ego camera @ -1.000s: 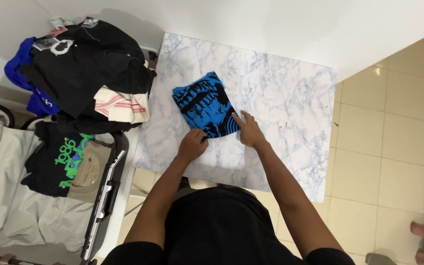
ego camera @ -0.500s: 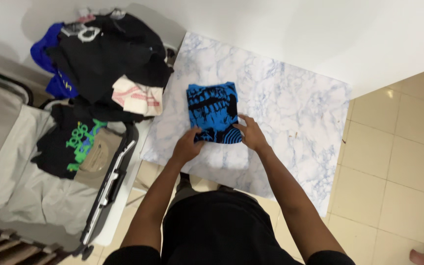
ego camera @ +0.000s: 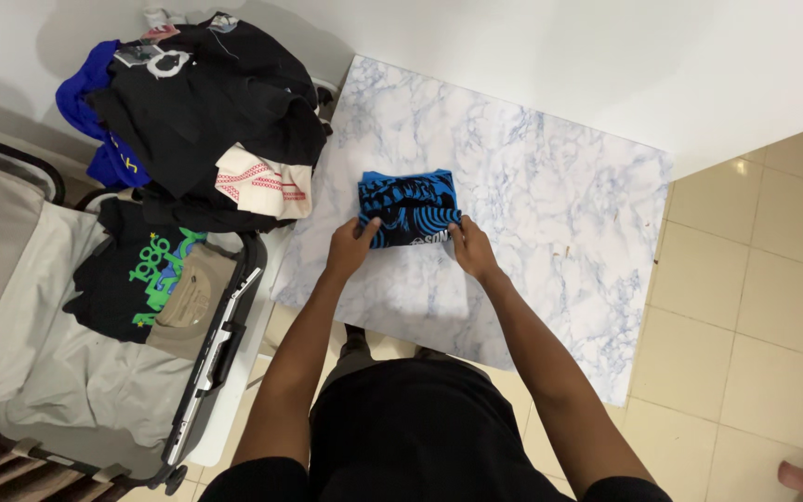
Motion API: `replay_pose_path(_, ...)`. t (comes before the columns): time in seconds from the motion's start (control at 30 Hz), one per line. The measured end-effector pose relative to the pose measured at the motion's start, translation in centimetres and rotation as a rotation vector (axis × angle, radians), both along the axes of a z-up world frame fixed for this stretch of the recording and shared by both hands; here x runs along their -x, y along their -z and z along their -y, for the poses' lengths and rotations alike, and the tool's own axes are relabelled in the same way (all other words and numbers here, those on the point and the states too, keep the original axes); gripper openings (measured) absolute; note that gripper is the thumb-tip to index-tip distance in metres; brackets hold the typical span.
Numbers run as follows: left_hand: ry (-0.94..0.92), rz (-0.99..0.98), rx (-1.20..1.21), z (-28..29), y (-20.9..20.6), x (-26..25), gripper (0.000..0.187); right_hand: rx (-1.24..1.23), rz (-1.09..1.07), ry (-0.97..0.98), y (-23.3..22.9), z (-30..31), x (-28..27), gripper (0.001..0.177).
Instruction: The person picks up a blue shirt from a pile of clothes, spreads it out on a marble-patterned surface, and folds it into a small rectangle.
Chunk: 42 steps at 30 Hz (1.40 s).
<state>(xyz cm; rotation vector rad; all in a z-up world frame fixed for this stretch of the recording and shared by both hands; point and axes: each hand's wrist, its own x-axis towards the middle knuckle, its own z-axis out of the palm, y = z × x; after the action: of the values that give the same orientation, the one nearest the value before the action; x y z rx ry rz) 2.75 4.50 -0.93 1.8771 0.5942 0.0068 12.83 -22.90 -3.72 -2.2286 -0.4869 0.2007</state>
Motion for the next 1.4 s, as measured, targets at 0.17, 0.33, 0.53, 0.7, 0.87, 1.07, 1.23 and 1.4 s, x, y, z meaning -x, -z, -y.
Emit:
replay_pose_path(0.17, 0.254, 0.034, -0.073, -1.6, 0.7, 0.0, 0.042, 0.050, -0.191, 0.052, 0.2, -0.3, 0.0, 0.028)
replay_pose_path(0.33, 0.357, -0.048, -0.159, -2.7, 1.5, -1.1, 0.036, -0.018, -0.045, -0.127, -1.6, 0.4, -0.7, 0.042)
replay_pose_path(0.53, 0.351, 0.098, -0.286, -2.6, 2.1, -2.6, 0.035, 0.093, 0.094, -0.155, -2.5, -0.3, -2.2, 0.029)
replay_pose_path(0.7, 0.291, -0.033, -0.440, -2.3, 3.8, -5.0, 0.048, -0.063, -0.004, -0.107, -1.5, -1.5, -3.5, 0.032)
replay_pose_path(0.87, 0.191, -0.049, -0.378, -2.7, 6.1, -6.9, 0.045, 0.145, -0.244, 0.114, 0.6, -2.5, -5.2, 0.036)
replay_pose_path(1.07, 0.130, -0.184, -0.388, -2.1, 7.5, -7.5, 0.041, 0.258, -0.265, 0.145, 3.4, -2.1, -6.1, 0.044)
replay_pose_path(1.23, -0.008, -0.158, -0.390, -0.1, 5.3, -6.6, 0.037, 0.251, -0.285, 0.274, 2.3, -3.1, -5.7, 0.044)
replay_pose_path(1.4, -0.060, 0.183, -0.719, 0.6, 0.6, -4.7, 0.044, 0.306, -0.054, 0.326, -2.0, -3.9, -3.2, 0.056)
